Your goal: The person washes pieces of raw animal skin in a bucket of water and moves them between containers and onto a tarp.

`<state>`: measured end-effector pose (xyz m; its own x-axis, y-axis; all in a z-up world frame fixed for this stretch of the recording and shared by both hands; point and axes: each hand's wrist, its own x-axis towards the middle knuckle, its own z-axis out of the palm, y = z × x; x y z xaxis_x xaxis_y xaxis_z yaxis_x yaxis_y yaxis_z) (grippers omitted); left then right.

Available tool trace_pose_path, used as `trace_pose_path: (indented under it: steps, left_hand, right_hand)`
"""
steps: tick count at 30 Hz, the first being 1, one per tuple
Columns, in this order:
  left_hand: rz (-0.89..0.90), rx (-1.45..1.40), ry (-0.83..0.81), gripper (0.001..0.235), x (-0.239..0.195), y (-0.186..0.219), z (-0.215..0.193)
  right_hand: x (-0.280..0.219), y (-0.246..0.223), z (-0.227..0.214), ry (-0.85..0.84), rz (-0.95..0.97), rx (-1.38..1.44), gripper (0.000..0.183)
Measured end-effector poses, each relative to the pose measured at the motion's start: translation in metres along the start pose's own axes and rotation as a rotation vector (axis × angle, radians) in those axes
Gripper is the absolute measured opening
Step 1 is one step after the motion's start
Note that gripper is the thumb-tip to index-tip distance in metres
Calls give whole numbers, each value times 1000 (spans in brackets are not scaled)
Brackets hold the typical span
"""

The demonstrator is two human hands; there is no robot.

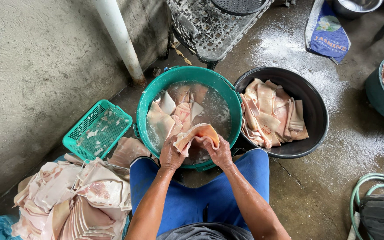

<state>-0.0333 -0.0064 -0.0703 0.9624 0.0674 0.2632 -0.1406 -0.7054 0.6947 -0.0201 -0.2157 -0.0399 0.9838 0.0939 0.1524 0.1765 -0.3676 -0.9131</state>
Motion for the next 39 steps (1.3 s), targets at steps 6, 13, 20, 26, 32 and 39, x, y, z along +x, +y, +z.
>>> trace_pose_path:
  steps: [6,13,20,26,32,39]
  left_hand:
    - [8,-28,6,35,3,8,-7]
    - [-23,-451,-4,22,39,49,-40]
    - [194,-366,52,18,52,43,-51]
    - [-103,-535,-126,18,41,34,-36]
    - [75,-552,-209,16,89,96,-55]
    - [263,-610,-504,23,207,201,3]
  right_hand:
    - [0,-10,1,-11,-4,14,22]
    - [28,-64,-33,9,-93,-8,24]
    - [43,-77,-46,10,-202,-104,30]
    - [24,-51,-24,-41,-6,-2,24]
    - [28,-72,-77,120,-17,86,24]
    - [61,-59,-180,377,0,43,15]
